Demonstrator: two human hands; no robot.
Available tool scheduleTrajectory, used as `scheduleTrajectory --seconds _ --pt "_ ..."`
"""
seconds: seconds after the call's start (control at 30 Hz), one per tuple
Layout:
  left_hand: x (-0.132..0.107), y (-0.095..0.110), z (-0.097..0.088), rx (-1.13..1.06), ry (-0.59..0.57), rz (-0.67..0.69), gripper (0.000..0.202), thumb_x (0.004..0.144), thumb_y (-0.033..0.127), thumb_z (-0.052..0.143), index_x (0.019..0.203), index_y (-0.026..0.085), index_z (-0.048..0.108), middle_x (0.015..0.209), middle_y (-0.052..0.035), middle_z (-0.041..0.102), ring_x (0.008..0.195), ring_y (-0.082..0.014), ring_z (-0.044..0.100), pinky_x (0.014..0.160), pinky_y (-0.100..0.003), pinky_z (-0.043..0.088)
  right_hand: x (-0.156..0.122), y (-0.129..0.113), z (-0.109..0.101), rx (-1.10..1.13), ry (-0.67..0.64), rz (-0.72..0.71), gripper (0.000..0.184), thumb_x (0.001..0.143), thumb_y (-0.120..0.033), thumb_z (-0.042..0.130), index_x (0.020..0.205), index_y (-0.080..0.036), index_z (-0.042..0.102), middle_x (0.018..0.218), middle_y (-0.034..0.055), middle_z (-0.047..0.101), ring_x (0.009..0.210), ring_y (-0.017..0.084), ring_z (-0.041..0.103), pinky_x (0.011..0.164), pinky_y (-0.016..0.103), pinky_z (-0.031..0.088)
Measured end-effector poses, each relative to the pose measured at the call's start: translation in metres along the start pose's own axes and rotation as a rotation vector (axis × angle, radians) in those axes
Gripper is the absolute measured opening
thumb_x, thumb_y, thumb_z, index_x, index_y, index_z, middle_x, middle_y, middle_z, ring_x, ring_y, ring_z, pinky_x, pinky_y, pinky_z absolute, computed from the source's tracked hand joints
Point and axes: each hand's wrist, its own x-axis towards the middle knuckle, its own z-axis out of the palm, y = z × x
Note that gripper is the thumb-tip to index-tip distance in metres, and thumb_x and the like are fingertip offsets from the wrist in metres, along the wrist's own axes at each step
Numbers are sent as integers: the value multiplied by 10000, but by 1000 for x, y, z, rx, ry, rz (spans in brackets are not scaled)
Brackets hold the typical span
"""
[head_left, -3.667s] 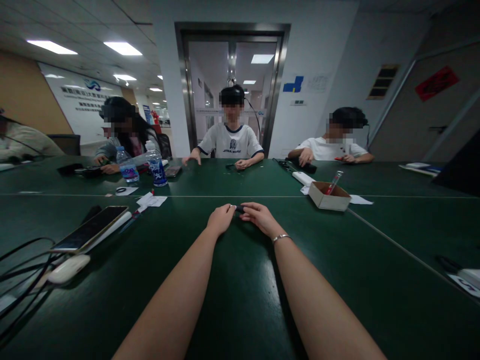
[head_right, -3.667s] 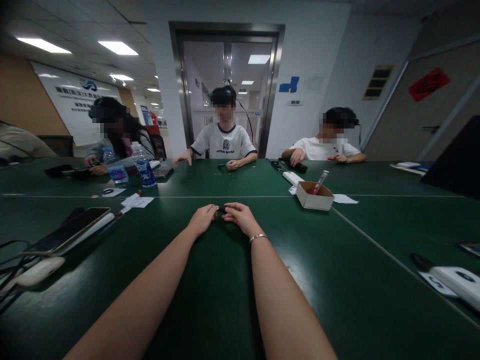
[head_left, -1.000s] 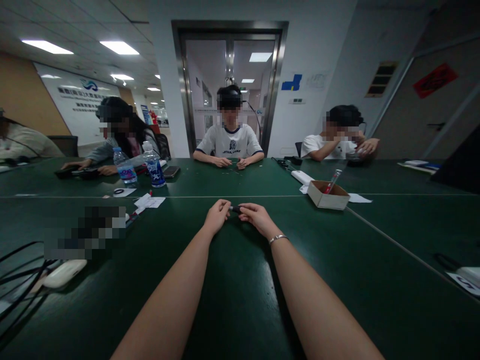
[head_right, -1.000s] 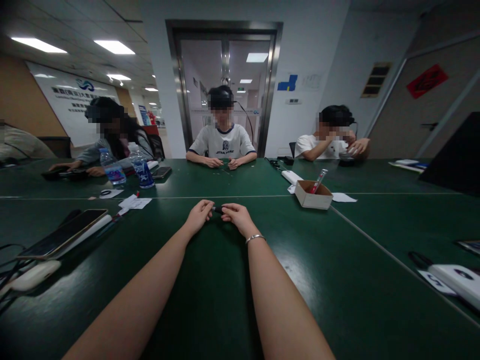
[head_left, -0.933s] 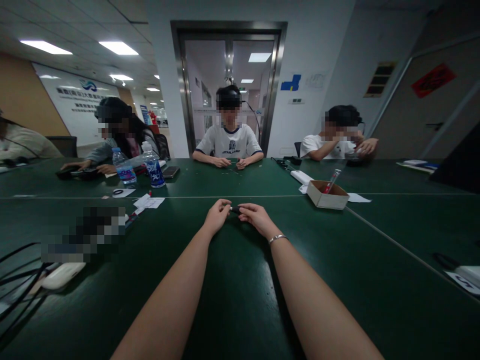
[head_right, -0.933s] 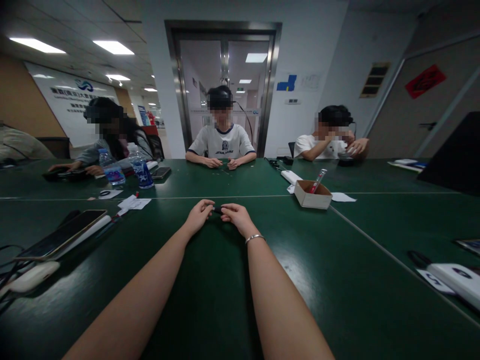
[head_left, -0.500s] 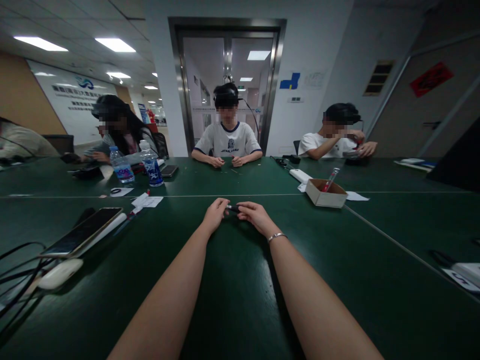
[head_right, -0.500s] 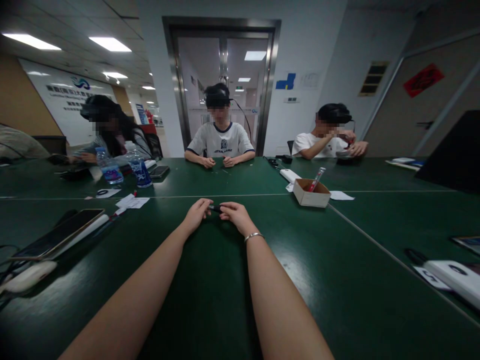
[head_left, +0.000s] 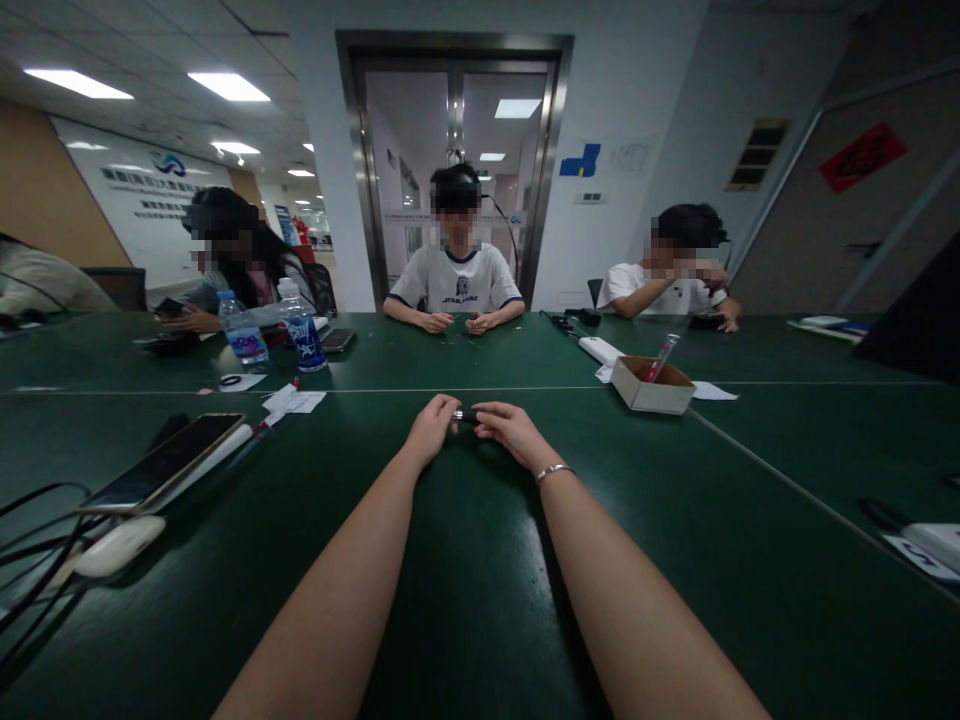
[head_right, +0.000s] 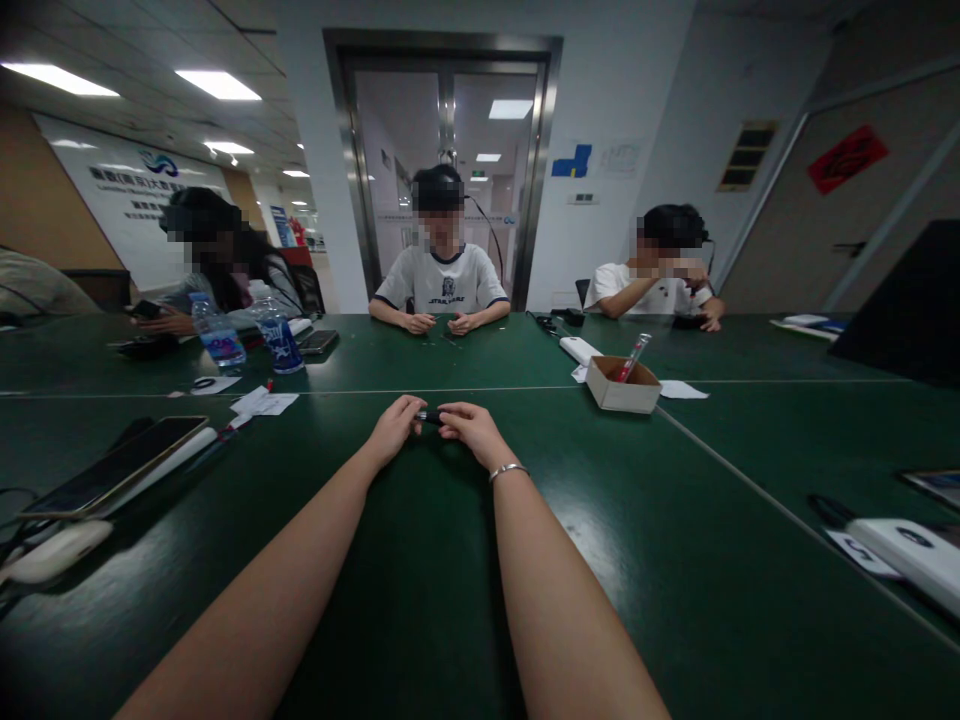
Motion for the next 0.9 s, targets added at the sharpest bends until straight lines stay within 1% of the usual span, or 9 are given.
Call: scheduleTrajectory --seconds 0.07,0.17,0.27,0.37,0.47,0.57,0.73,0.8,0.9 --pt "-1 2 0 13 -6 0 255 872 367 443 990 184 575 601 24 514 536 -120 467 532 -224 339 0 0 0 -3 2 -5 183 764 -35 695 933 -102 700 745 47 684 590 93 639 578 146 555" --pt "-1 3 0 18 22 4 234 847 319 480 1009 179 576 638 16 544 567 -122 486 559 -229 349 -1 0 1 -14 16 -5 177 784 -23 659 939 -99 698 740 47 682 584 89 637 573 142 552" --pt "1 0 0 24 25 16 250 867 353 452 990 184 588 606 21 527 560 -127 480 561 -235 348 -1 -1 1 -18 15 -2 179 795 -19 644 945 -100 698 739 46 680 580 88 635 572 141 551" --pt "2 -3 0 12 28 12 247 850 348 478 1003 192 593 648 17 542 580 -127 490 563 -235 352 -1 -1 1 -18 10 -8 180 788 -22 656 941 -105 701 754 48 682 589 87 636 577 142 553" --pt "3 -4 0 -1 35 17 252 856 365 464 966 186 603 665 8 542 612 -133 499 578 -238 358 -1 0 0 -15 -4 -16 179 778 -31 677 937 -110 705 762 46 682 598 87 636 583 141 555" --pt "2 -2 1 2 41 36 222 824 317 506 973 184 603 709 4 553 650 -132 510 603 -235 370 0 0 -1 -13 5 -8 175 768 -44 700 930 -110 704 760 45 681 594 85 636 577 138 555" --pt "2 -1 1 20 24 31 242 844 339 482 989 185 601 671 11 531 624 -132 498 584 -234 359 0 0 0 -19 -3 -12 181 755 -58 720 927 -114 704 759 40 681 600 89 639 580 145 563" --pt "2 -2 1 35 28 46 230 823 308 507 995 190 603 733 4 554 655 -129 509 595 -230 368 -1 0 0 -19 -3 -9 186 748 -63 733 924 -118 705 759 43 682 602 92 639 577 146 564" --pt "2 -3 1 21 19 42 237 842 337 487 994 196 602 794 -7 580 678 -130 526 599 -229 383 -1 -1 0 -7 -6 -13 185 747 -65 736 923 -113 707 766 53 684 606 92 640 578 143 564"
